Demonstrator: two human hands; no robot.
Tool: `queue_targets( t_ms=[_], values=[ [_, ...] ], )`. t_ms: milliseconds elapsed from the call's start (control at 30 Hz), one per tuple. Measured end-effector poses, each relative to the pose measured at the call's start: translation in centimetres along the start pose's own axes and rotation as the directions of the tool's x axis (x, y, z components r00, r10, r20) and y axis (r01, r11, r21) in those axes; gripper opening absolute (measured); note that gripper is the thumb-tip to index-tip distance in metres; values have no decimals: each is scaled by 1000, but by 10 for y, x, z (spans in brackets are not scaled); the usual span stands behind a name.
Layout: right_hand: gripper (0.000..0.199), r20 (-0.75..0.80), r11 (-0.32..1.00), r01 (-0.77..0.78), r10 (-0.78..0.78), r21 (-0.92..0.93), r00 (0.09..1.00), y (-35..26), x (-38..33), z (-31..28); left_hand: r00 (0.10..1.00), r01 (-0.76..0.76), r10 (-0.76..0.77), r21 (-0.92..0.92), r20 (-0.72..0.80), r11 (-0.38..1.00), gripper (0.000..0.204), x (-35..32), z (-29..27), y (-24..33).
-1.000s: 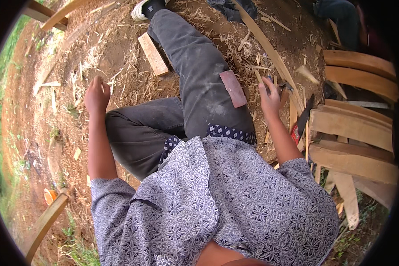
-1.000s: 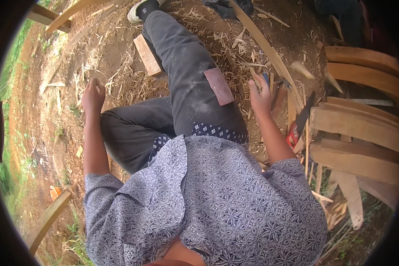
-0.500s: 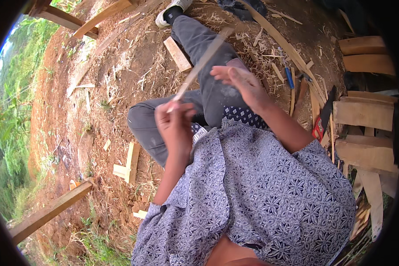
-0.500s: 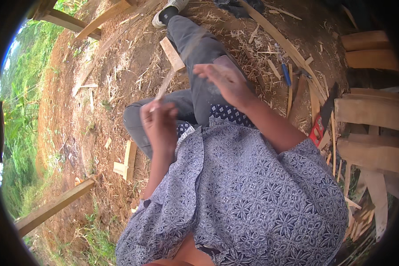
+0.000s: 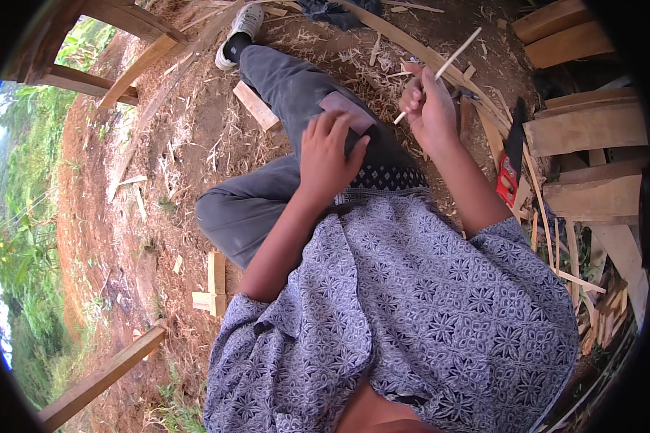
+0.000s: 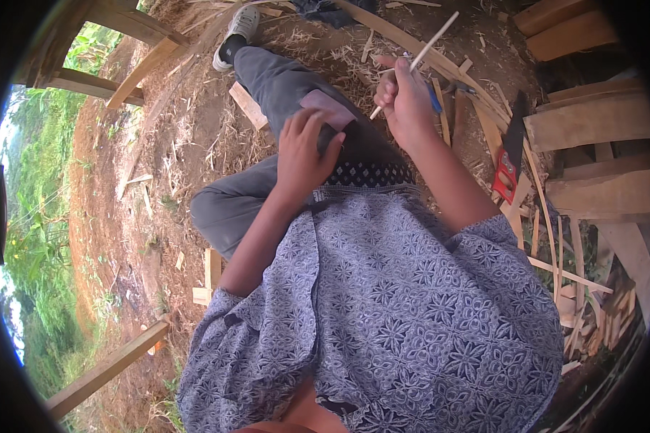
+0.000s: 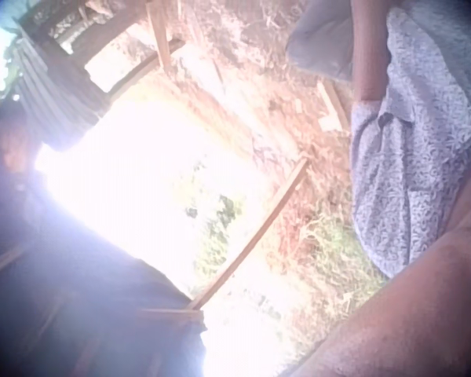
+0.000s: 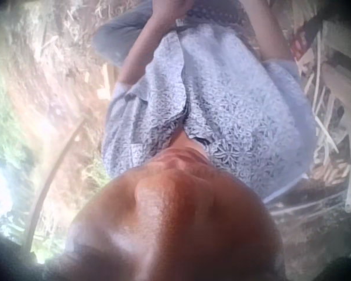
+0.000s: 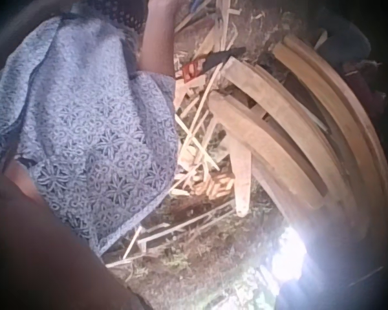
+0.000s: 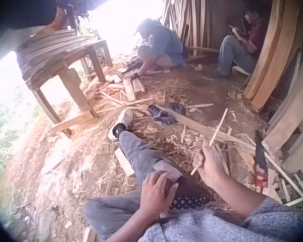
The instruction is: The person sits on the ground and uses a knife to shave and shape thin wooden sticks. They then use sandpaper to smooth the surface of the sticks, holding them against their leg for stability.
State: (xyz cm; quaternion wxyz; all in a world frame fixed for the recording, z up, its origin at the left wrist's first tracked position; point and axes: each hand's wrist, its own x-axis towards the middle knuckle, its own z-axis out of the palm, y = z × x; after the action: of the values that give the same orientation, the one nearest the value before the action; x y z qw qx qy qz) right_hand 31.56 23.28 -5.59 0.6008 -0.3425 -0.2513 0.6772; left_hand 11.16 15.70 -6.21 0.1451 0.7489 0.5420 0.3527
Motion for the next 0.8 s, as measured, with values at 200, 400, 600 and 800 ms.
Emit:
queue_targets(
  t_ms=[200,400,600,800],
  values=[
    [26,120,995,97,-96,-3,988,21,26,46,988,38,-92,378,125,925,65,10,17,-48],
    [35,414,998,52,-56,20,909,51,46,61,984,137,-166,317,67,938,75,-7,14,-44],
    [53,481,991,-50,104,-126,871,68,37,60,984,169,-175,196,12,966,84,-7,14,-38],
    [54,434,998,-49,58,-33,899,69,43,53,988,152,-154,163,-1,975,83,-2,11,-32]
  ],
)
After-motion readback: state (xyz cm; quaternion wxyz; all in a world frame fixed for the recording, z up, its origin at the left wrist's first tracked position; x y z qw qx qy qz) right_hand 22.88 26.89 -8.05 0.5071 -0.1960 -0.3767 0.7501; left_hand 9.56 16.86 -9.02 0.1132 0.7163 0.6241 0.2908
